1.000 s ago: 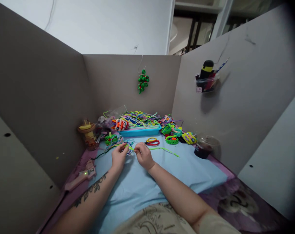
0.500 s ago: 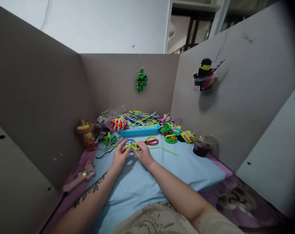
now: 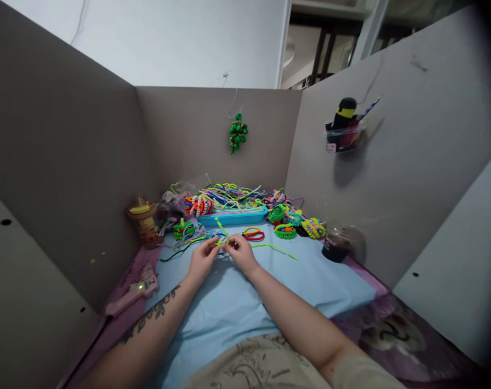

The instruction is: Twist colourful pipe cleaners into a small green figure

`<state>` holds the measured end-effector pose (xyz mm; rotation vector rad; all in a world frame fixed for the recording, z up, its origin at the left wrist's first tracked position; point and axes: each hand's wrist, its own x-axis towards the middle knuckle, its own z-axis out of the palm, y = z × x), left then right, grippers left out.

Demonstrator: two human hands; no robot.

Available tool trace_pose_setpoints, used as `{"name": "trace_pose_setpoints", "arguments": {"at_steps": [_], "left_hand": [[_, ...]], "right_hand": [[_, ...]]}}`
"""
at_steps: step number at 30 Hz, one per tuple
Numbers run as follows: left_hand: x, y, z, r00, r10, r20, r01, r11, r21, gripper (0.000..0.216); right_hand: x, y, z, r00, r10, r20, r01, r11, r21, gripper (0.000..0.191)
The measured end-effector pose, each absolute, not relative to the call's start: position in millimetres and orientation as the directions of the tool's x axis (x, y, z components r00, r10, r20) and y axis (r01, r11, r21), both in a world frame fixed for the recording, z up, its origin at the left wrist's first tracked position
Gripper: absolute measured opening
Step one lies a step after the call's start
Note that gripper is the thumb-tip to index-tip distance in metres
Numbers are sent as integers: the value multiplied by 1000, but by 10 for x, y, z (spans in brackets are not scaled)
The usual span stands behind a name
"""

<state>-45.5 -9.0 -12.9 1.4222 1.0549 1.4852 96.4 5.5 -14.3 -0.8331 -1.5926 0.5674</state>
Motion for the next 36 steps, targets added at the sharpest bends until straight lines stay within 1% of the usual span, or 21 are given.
{"name": "trace_pose_setpoints", "arguments": {"at_steps": [4, 8, 10, 13, 17, 20, 23, 26, 29, 33, 36], "left_hand": [[-465, -89, -138, -35, 946, 321, 10, -321, 947, 42], [-477, -70, -154, -57, 940, 338, 44, -336, 941, 38], [-476, -67, -160, -54, 933, 355, 54, -352, 935, 36], [-466, -85, -151, -13, 922, 387, 79, -385, 920, 32], [-442, -133, -114, 72, 905, 420, 130, -426, 896, 29], [-421, -156, -111, 112, 901, 419, 98, -430, 898, 31], [-407, -157, -134, 131, 914, 384, 35, -391, 920, 36], [-405, -143, -147, 108, 929, 353, -10, -354, 935, 39], [-416, -118, -146, 66, 935, 348, -12, -348, 937, 39], [-440, -78, -154, 21, 935, 355, 11, -355, 935, 41], [-453, -65, -164, 24, 932, 361, 26, -361, 932, 43]], "right_hand": [[955, 65, -179, -73, 775, 627, 204, 627, -751, 20], [946, 61, -190, -71, 777, 625, 177, 627, -759, 13], [952, 56, -172, -57, 772, 633, 161, 633, -757, 13], [977, 73, -151, -42, 778, 627, 111, 627, -771, 16], [1014, 148, -189, -37, 815, 578, 74, 579, -812, 18], [1024, 204, -249, -46, 837, 546, 100, 547, -831, 21], [1028, 234, -288, -62, 852, 520, 124, 523, -843, 22], [1040, 244, -290, -95, 854, 512, 113, 520, -847, 22], [1064, 254, -280, -124, 851, 509, 89, 521, -849, 23], [1089, 279, -299, -117, 846, 520, 62, 529, -847, 15], [1092, 277, -309, -115, 832, 542, 81, 552, -830, 11]]}}
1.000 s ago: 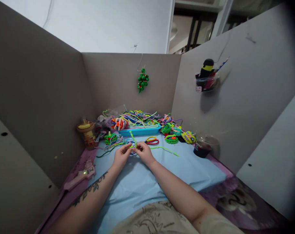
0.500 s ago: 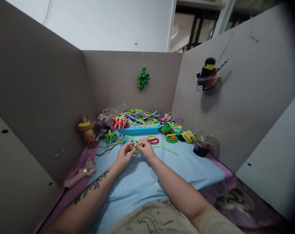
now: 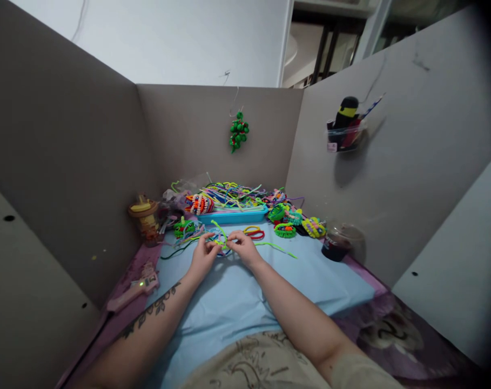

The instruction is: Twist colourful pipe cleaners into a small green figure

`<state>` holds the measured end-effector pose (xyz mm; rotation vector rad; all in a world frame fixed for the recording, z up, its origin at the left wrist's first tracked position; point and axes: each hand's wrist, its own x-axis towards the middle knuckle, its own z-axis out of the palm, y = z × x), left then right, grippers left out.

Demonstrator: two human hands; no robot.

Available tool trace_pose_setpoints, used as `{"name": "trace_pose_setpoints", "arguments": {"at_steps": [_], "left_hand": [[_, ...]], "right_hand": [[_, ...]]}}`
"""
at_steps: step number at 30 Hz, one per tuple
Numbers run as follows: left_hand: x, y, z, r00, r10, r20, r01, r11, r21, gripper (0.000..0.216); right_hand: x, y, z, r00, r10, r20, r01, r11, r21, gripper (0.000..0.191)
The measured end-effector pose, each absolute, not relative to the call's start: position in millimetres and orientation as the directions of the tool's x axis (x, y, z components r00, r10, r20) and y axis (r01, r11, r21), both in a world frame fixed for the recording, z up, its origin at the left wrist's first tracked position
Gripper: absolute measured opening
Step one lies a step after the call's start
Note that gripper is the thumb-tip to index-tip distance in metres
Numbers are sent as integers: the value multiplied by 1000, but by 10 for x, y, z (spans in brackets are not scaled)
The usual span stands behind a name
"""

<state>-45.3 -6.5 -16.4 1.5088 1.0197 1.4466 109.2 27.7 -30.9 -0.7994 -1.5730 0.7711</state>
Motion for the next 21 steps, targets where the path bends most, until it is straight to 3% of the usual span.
{"name": "trace_pose_setpoints", "arguments": {"at_steps": [12, 21], "left_hand": [[-436, -92, -176, 131, 907, 401, 66, -412, 909, 30], [-476, -117, -211, 164, 802, 574, 288, -595, 750, 22]], "right_hand": [[1101, 193, -236, -211, 793, 571, 73, 595, -800, 8], [1096, 236, -286, -175, 872, 457, 85, 476, -875, 12]]}}
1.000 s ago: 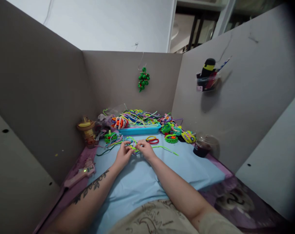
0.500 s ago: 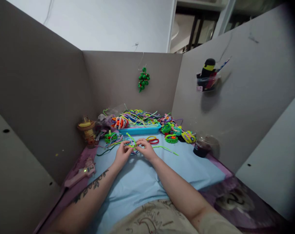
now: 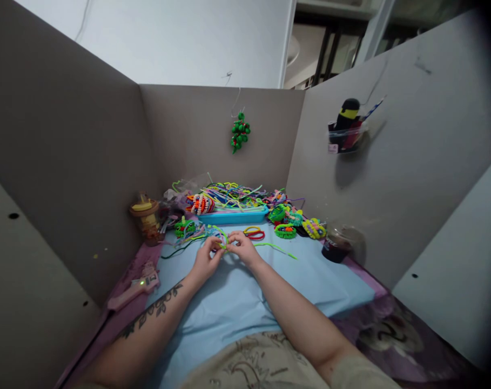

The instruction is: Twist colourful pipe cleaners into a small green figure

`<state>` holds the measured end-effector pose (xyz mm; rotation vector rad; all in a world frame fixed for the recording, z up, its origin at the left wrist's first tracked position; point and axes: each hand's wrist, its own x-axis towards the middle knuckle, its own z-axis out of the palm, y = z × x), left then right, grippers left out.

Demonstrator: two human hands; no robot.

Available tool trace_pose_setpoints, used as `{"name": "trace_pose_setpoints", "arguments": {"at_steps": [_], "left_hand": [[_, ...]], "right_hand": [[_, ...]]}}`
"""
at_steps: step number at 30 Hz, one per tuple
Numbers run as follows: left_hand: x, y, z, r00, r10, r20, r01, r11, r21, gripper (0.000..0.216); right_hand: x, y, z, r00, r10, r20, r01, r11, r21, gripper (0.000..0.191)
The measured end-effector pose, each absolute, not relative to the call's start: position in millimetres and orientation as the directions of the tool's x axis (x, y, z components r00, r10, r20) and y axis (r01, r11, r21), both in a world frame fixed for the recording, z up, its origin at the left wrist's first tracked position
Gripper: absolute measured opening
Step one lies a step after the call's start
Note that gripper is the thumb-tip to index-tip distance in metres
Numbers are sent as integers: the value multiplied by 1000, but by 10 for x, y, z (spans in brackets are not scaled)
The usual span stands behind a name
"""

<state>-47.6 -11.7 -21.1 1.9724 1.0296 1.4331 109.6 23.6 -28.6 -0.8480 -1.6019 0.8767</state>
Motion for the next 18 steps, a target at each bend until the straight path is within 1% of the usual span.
{"name": "trace_pose_setpoints", "arguments": {"at_steps": [3, 6, 8, 10, 12, 14, 16, 18], "left_hand": [[-477, -103, -248, 137, 800, 584, 344, -592, 729, 21], [-465, -108, -255, 72, 814, 576, 400, -553, 731, 27], [-460, -118, -244, 11, 781, 625, 452, -561, 694, 30], [-459, -127, -231, -36, 720, 693, 521, -578, 628, 30], [-458, -133, -225, -38, 697, 716, 562, -577, 592, 29], [-450, -139, -227, -11, 725, 689, 549, -571, 610, 33], [-434, -145, -231, 11, 767, 642, 495, -562, 663, 41], [-414, -151, -232, -11, 800, 600, 431, -538, 725, 48]], "right_hand": [[1107, 238, -279, -214, 843, 494, 144, 527, -837, 9], [1098, 245, -285, -231, 817, 529, 167, 569, -805, 7], [1086, 260, -304, -218, 823, 525, 149, 560, -815, 9], [1077, 283, -331, -181, 838, 514, 108, 537, -837, 10], [1074, 307, -358, -133, 851, 509, 51, 518, -854, 11], [1069, 318, -376, -96, 860, 501, -8, 502, -865, 13], [1056, 308, -379, -87, 872, 481, -53, 478, -877, 15], [1032, 279, -371, -102, 883, 458, -67, 453, -889, 16]]}}
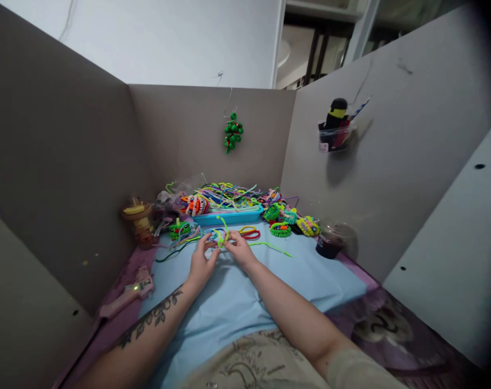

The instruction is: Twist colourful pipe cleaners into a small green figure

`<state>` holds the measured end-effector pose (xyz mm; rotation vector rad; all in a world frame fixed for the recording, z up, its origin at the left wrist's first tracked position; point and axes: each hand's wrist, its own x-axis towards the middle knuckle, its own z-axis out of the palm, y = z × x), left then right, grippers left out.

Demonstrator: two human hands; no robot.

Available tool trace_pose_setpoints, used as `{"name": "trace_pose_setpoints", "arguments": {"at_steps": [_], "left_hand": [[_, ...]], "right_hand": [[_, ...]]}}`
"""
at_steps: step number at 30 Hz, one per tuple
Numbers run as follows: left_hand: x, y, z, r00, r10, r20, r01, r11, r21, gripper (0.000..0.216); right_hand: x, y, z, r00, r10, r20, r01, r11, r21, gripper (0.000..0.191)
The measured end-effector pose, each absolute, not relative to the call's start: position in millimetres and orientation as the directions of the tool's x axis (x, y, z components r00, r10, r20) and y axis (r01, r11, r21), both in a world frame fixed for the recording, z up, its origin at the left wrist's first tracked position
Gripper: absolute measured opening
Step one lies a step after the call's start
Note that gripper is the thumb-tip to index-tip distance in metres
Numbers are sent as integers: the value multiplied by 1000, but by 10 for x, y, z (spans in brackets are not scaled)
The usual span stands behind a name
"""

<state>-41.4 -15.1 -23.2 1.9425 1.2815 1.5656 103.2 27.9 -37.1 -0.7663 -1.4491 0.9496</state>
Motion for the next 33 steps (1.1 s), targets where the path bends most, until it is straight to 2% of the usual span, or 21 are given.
{"name": "trace_pose_setpoints", "arguments": {"at_steps": [7, 13, 21, 33], "left_hand": [[-390, -177, -183, -72, 853, 517, 321, -471, 822, 37], [-411, -147, -189, -65, 861, 504, 335, -457, 824, 33], [-437, -117, -226, -60, 859, 509, 333, -463, 821, 34], [-458, -71, -317, -19, 870, 492, 320, -461, 827, 35]], "right_hand": [[969, 193, -327, -118, 898, 424, -49, 421, -906, 16], [994, 160, -327, -112, 905, 410, -57, 406, -912, 13], [1041, 173, -361, -102, 909, 405, 18, 409, -913, 12], [1018, 137, -311, -87, 901, 425, 2, 427, -904, 8]]}}
